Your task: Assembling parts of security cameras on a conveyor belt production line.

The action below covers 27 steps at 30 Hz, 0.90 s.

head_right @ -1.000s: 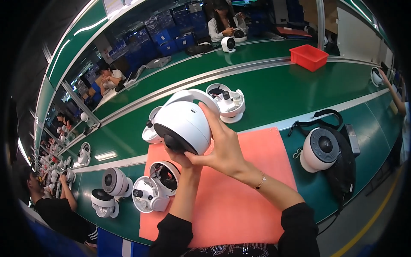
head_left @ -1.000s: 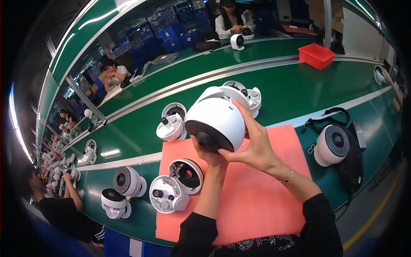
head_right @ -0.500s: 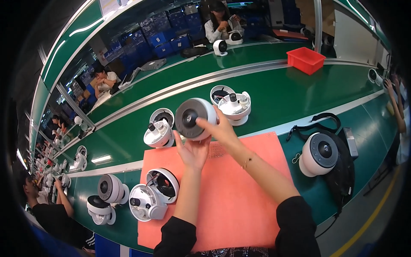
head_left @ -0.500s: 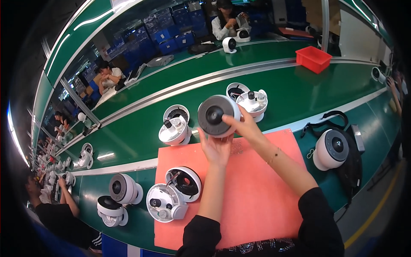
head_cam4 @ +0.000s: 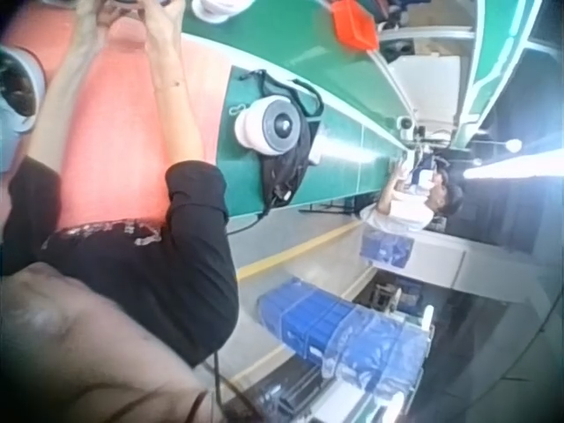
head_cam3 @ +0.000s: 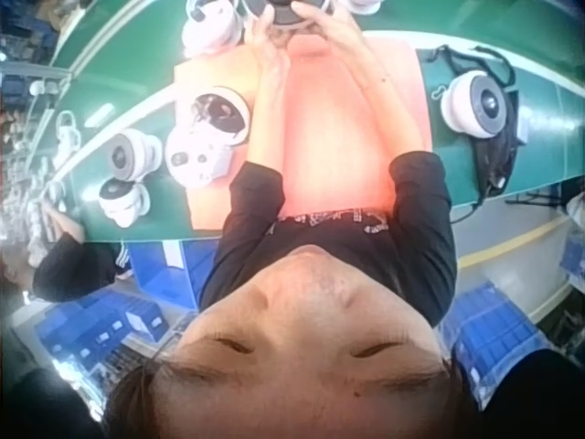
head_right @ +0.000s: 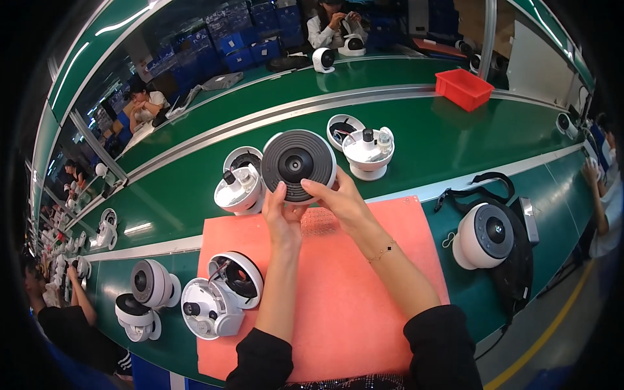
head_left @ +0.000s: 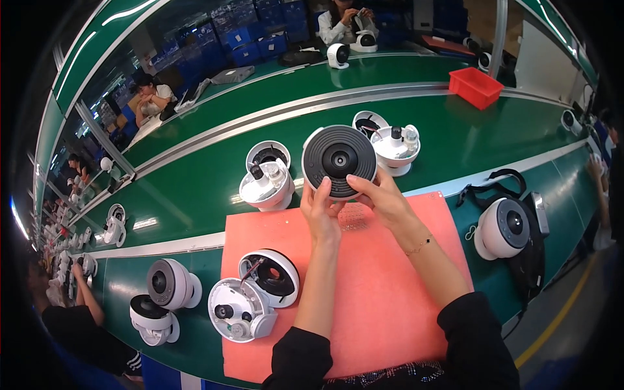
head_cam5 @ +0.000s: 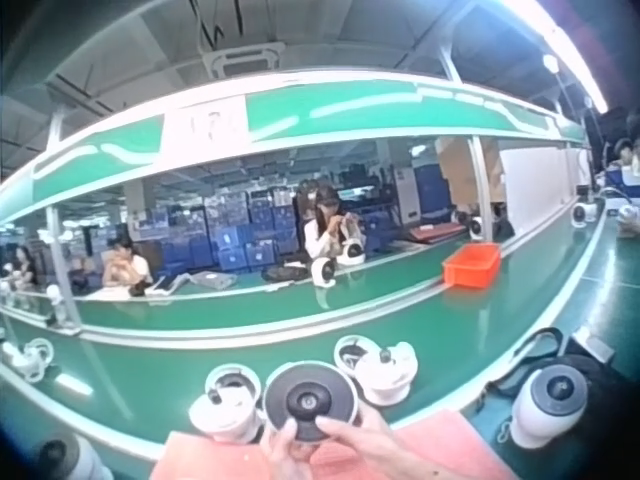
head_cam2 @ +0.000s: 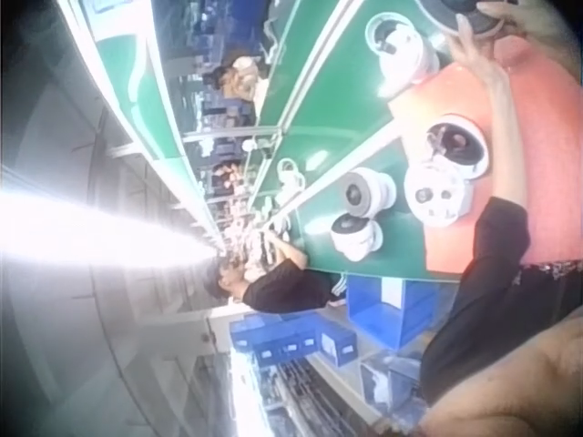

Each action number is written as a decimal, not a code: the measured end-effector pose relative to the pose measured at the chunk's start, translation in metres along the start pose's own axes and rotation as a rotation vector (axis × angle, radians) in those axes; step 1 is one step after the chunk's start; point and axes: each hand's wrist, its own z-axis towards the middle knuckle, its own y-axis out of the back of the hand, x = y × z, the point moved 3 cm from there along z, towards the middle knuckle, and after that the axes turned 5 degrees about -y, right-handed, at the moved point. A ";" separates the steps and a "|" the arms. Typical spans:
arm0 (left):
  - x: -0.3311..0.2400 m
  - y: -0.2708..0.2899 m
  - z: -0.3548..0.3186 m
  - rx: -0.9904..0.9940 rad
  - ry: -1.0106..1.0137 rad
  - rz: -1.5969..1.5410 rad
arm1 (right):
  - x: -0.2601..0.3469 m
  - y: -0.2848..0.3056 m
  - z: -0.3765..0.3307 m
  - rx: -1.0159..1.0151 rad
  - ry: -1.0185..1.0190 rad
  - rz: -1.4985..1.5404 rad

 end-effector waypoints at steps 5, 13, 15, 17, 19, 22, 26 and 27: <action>0.003 -0.001 -0.001 0.045 -0.008 0.067 | -0.004 0.007 0.002 -0.021 0.031 -0.008; -0.001 0.004 -0.001 0.041 -0.062 -0.178 | 0.016 -0.019 -0.012 -0.005 0.202 -0.097; -0.009 -0.001 -0.005 0.085 -0.150 -0.211 | 0.026 -0.025 -0.019 0.049 0.200 -0.098; -0.013 -0.001 -0.005 0.137 -0.209 -0.237 | 0.037 -0.028 -0.025 0.104 0.238 -0.087; -0.015 0.001 -0.003 0.196 -0.222 -0.268 | 0.044 -0.030 -0.028 0.150 0.278 -0.120; -0.014 -0.005 -0.007 0.217 -0.123 -0.291 | 0.046 -0.032 -0.033 0.088 0.376 -0.171; -0.017 -0.031 -0.009 0.297 -0.064 -0.365 | 0.053 -0.031 -0.053 -0.144 0.773 -0.768; -0.028 -0.036 -0.010 0.233 -0.095 -0.302 | 0.055 -0.042 -0.061 -0.146 0.852 -0.874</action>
